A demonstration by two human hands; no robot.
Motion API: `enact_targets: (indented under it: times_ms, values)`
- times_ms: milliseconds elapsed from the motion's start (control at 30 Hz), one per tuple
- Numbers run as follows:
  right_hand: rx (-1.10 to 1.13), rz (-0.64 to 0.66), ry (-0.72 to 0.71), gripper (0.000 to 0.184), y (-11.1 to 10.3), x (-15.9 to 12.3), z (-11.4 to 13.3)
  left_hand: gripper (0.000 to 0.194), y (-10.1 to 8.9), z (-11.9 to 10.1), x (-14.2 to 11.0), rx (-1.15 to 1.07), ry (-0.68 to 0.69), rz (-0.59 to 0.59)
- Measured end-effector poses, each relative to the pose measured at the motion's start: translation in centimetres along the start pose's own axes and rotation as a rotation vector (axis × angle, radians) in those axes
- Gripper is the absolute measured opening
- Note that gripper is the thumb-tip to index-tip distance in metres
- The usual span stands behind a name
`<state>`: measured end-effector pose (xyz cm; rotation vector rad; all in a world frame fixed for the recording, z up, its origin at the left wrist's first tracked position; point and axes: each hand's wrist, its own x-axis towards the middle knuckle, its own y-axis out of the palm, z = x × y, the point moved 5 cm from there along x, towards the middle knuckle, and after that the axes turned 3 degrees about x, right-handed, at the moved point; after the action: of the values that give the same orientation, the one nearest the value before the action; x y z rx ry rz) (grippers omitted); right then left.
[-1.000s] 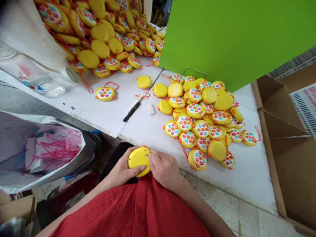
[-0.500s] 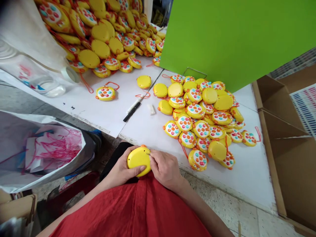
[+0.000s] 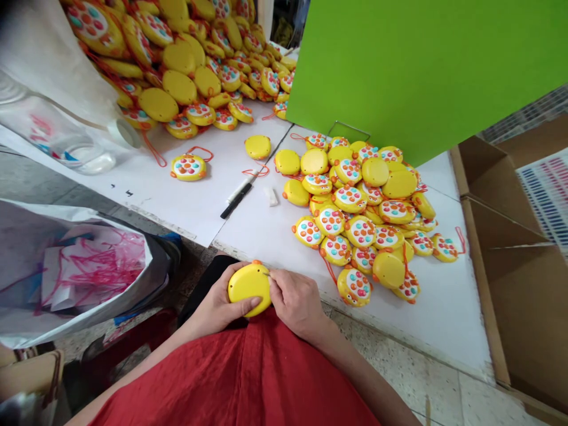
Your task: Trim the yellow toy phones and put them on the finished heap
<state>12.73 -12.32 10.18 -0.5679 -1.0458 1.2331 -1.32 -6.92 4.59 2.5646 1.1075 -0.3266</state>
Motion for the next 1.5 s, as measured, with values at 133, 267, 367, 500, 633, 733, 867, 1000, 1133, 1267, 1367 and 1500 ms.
enact_targets:
  times_ms: [133,267,367,500,633,733,867,1000,1133,1267,1367,1500]
  values:
    - [0.023,-0.010,-0.005,0.012,-0.08,-0.04,0.08,0.066,0.05,-0.07,-0.01,-0.007,-0.006,0.004]
    - [0.007,0.025,0.004,0.013,0.13,-0.07,0.13,0.065,0.09,-0.03,0.00,-0.022,-0.008,0.008]
    - [-0.001,0.005,0.032,0.013,0.06,-0.06,-0.02,0.066,0.05,0.12,0.03,-0.018,-0.013,0.006]
    - [0.029,0.005,0.017,0.011,0.02,-0.05,0.06,0.066,0.05,0.07,0.08,-0.024,-0.005,0.013]
    - [-0.005,0.013,0.021,0.013,0.04,-0.03,0.06,0.066,0.07,-0.06,0.06,-0.018,-0.013,0.008]
    - [0.000,0.010,0.030,0.013,-0.02,-0.03,0.04,0.067,0.07,-0.12,0.00,-0.010,-0.018,0.005]
    - [-0.005,0.030,0.007,0.013,0.01,0.05,0.21,0.066,0.11,-0.14,0.03,-0.013,-0.015,0.013]
    - [-0.016,0.017,0.011,0.011,-0.12,0.14,0.24,0.065,0.09,-0.08,0.16,-0.018,-0.007,0.010]
    - [0.010,0.040,0.005,0.010,-0.07,0.21,0.30,0.066,0.06,-0.08,0.17,-0.007,0.004,0.000]
    - [-0.034,0.036,0.009,0.013,-0.03,0.24,0.22,0.066,0.11,-0.16,0.14,-0.003,-0.003,0.000]
    - [-0.028,0.031,0.021,0.013,-0.01,0.23,0.14,0.067,0.10,-0.13,0.18,0.006,-0.008,0.005]
    - [-0.064,0.048,0.001,0.013,0.11,0.25,0.22,0.067,-0.03,0.01,0.24,0.039,0.017,-0.010]
